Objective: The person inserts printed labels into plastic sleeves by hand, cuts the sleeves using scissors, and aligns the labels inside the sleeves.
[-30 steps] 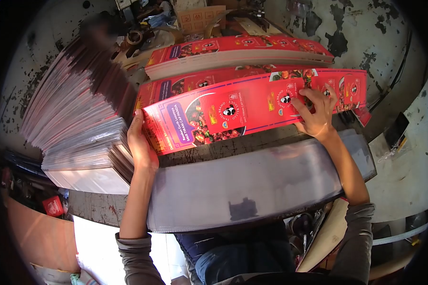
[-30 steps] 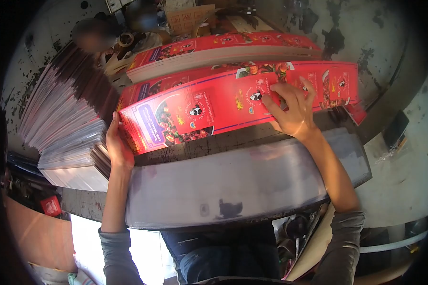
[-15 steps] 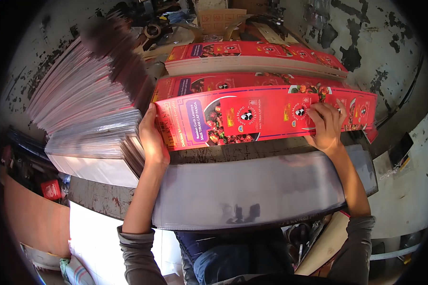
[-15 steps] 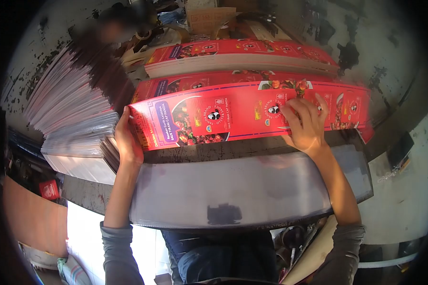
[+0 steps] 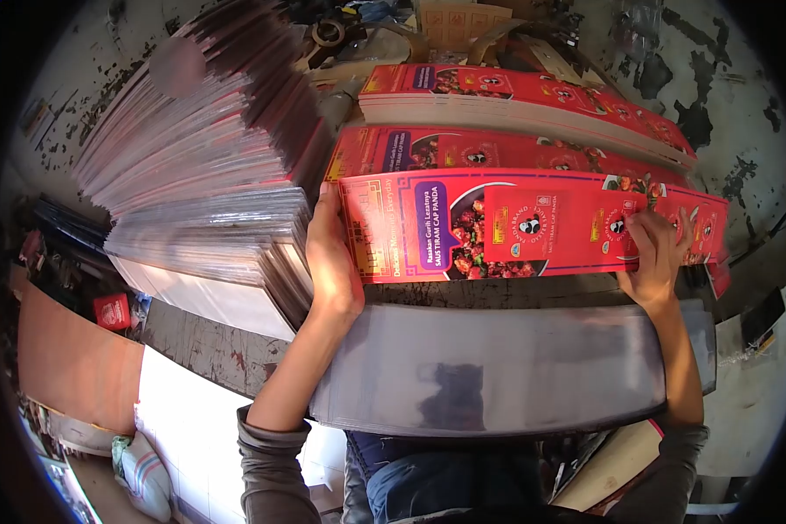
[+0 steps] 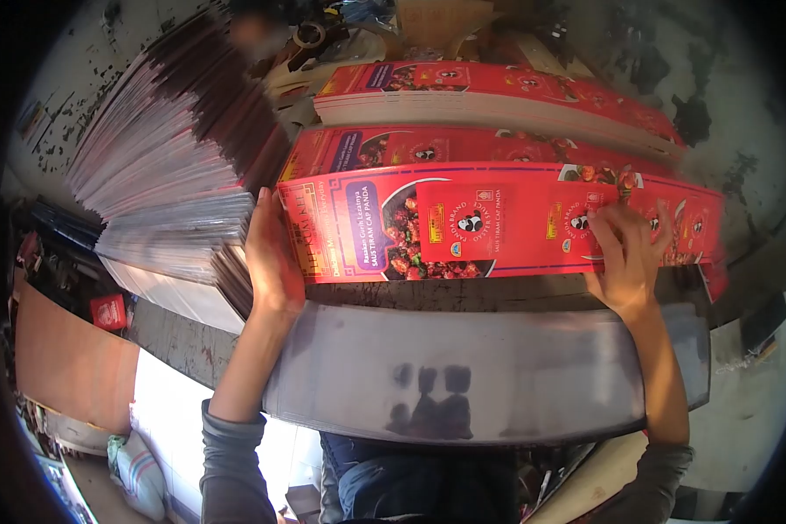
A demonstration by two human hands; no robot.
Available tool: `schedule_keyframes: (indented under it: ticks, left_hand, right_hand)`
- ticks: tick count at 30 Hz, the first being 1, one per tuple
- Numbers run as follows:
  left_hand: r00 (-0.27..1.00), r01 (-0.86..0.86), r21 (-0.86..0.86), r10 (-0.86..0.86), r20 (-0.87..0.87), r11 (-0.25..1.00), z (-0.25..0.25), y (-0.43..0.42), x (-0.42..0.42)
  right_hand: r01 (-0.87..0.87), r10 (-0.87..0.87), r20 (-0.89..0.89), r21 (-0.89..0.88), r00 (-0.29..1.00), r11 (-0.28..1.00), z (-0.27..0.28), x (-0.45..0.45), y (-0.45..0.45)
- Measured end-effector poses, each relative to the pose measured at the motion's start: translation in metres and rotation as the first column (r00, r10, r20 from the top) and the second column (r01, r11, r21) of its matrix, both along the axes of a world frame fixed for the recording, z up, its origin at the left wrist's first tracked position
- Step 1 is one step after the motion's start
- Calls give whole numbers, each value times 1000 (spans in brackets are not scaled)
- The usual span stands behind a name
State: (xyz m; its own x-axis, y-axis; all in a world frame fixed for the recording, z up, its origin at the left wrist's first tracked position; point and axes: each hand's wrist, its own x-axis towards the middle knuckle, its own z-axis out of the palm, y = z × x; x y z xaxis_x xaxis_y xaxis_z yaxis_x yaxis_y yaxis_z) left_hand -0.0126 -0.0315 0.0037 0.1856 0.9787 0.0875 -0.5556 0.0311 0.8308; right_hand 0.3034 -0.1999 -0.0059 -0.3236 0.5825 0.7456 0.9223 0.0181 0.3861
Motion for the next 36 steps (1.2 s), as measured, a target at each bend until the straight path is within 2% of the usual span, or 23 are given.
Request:
schedule_keyframes:
  ticks: [4, 7, 9, 11, 13, 16, 18, 22, 24, 27, 30, 33, 36]
  left_hand:
    - [1000, -7, 33, 6, 20, 999, -1, 2, -1]
    - [1000, -16, 55, 16, -3, 998, 4, -3, -2]
    - [1000, -5, 65, 6, -6, 998, 7, -6, -3]
    - [998, 9, 111, -3, -59, 994, 9, -8, -2]
    - [999, -5, 49, 7, -39, 999, 0, 2, -8]
    - [998, -24, 9, 25, -63, 1000, 6, -3, 0]
    - [998, -20, -7, 19, -58, 1000, 0, 3, -3]
    - [996, -1, 3, 1, -89, 1000, -8, 10, -6]
    - [996, 2, -1, -2, -92, 1000, -12, 12, -7]
    - [997, 27, -8, -28, -78, 1000, -13, 13, -7]
    - [995, -9, -27, 6, -97, 1000, -11, 13, -4]
    - [996, 19, -24, -21, -88, 1000, -15, 15, -6]
    - [995, 23, 2, -23, -99, 1000, -16, 17, -7]
  right_hand:
    - [48, -48, 35, 1, 998, 999, -1, -3, -1]
    - [-36, 37, -51, 32, 998, 999, -2, -2, 2]
    - [36, -36, 49, -6, 998, 999, 2, -6, -2]
    - [27, -28, 47, 19, 999, 999, 0, -8, -1]
    - [-31, 31, 7, 61, 1000, 998, 0, -10, 2]
    - [67, -74, 112, 68, 991, 995, 1, -12, -2]
    - [6, -12, 53, 105, 999, 994, -3, -11, 0]
    - [-46, 39, 58, 121, 998, 992, -2, -11, -1]
    - [-55, 37, 145, 126, 989, 991, -3, -9, -3]
    - [-60, 53, 84, 82, 995, 995, -5, -5, -6]
    - [-39, 29, 117, 88, 993, 995, -4, -8, -9]
    - [-39, 35, 65, 66, 997, 997, -4, -7, -9]
    - [-15, 9, 106, 59, 994, 998, -3, -10, -10]
